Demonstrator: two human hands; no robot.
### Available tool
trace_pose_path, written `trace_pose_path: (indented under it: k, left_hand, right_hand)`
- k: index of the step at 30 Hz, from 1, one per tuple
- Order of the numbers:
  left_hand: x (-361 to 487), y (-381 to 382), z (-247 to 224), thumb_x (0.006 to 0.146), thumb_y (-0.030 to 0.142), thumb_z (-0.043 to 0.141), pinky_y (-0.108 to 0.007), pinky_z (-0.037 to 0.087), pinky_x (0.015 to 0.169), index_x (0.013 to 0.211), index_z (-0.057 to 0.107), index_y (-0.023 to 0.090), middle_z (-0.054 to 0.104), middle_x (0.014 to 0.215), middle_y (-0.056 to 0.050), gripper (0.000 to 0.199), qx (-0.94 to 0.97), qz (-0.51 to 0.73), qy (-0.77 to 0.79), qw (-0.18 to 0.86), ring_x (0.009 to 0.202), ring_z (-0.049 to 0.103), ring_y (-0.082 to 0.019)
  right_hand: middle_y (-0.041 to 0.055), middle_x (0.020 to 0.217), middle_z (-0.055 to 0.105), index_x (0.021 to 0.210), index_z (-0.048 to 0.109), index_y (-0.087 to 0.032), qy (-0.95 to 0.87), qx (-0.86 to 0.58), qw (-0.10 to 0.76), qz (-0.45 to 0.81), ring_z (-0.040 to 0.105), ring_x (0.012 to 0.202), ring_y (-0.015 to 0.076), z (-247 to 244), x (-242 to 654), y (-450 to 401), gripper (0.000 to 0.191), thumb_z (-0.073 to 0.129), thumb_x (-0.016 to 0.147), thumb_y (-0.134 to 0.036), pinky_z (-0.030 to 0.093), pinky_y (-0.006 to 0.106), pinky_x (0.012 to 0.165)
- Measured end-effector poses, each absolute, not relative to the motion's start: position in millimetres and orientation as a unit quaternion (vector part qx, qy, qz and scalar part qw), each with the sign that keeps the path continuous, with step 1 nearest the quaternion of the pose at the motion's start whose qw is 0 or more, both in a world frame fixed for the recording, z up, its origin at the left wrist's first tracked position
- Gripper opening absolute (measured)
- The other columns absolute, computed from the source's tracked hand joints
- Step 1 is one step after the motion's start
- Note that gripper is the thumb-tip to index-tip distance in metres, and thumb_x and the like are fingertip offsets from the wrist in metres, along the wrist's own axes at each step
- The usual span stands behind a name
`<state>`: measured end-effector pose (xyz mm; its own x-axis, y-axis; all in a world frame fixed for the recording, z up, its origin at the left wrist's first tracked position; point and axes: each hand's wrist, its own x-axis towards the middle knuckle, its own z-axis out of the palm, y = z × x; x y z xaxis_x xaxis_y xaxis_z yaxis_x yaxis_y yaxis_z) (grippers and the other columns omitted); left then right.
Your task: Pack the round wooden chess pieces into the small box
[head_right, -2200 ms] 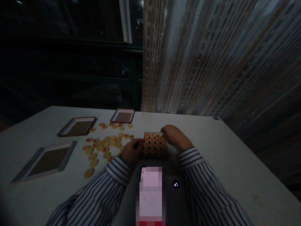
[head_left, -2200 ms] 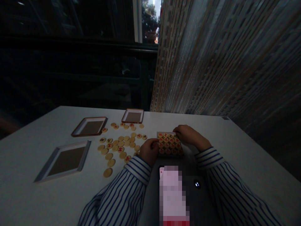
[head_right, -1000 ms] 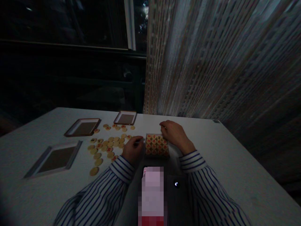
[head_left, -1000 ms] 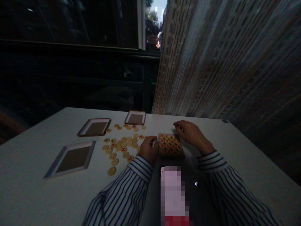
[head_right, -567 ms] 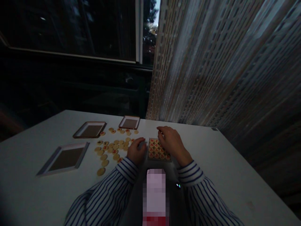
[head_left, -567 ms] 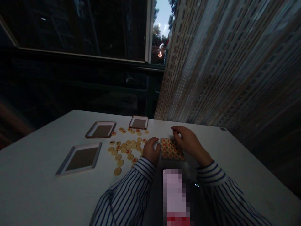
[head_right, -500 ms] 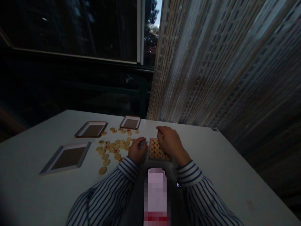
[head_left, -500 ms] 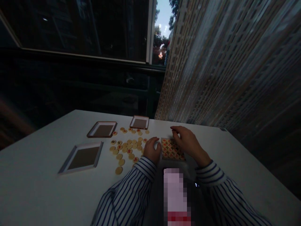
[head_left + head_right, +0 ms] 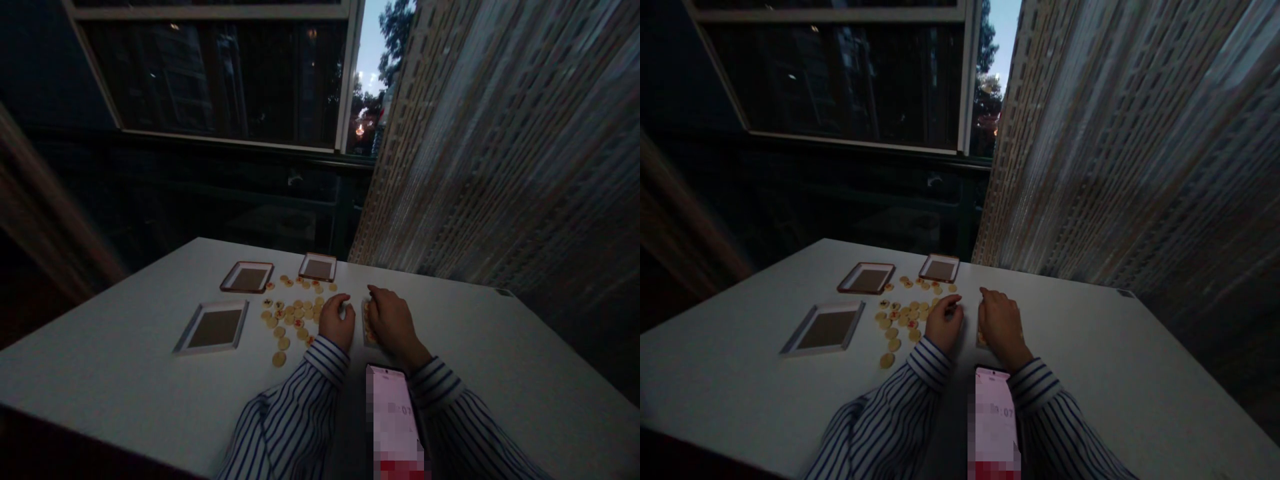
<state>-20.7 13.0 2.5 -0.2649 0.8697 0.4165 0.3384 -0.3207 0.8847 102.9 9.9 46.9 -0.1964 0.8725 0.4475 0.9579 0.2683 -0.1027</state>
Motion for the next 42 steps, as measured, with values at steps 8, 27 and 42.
trace_pose_path:
  k: [8, 27, 42]
  left_hand:
    - [-58.6, 3.8, 27.7, 0.073, 0.023, 0.053, -0.032, 0.048, 0.078, 0.096, 0.061, 0.016, 0.064, 0.095, -0.008, 0.025, 0.599, 0.548, 0.525, 0.254, 0.083, 0.060, -0.016]
    - [-194.6, 20.2, 11.7, 0.071, 0.033, 0.049, -0.031, 0.048, 0.076, 0.091, 0.064, 0.018, 0.067, 0.092, -0.006, 0.029, 0.665, 0.339, 0.662, 0.063, 0.083, 0.061, -0.019]
    - [-194.9, 18.3, 5.9, 0.070, 0.034, 0.053, -0.035, 0.043, 0.081, 0.093, 0.066, 0.021, 0.068, 0.095, -0.006, 0.029, 0.712, 0.212, 0.667, 0.060, 0.090, 0.058, -0.024]
  right_hand:
    - [0.0080, 0.107, 0.060, 0.115, 0.052, -0.017, -0.792, -0.569, 0.186, -0.118, 0.051, 0.098, 0.0198, 43.0, 96.4, 3.5, 0.033, 0.036, 0.086, -0.021, 0.032, 0.031, 0.081]
    - [0.0076, 0.100, 0.063, 0.102, 0.060, -0.015, -0.824, -0.526, 0.209, -0.023, 0.055, 0.094, 0.0185, 54.9, 83.5, 9.3, 0.028, 0.039, 0.084, -0.023, 0.038, 0.031, 0.083]
    - [0.0062, 0.099, 0.064, 0.099, 0.062, -0.016, -0.871, -0.418, 0.253, 0.059, 0.056, 0.094, 0.0155, 57.8, 9.9, 40.4, 0.025, 0.042, 0.084, -0.021, 0.039, 0.027, 0.084]
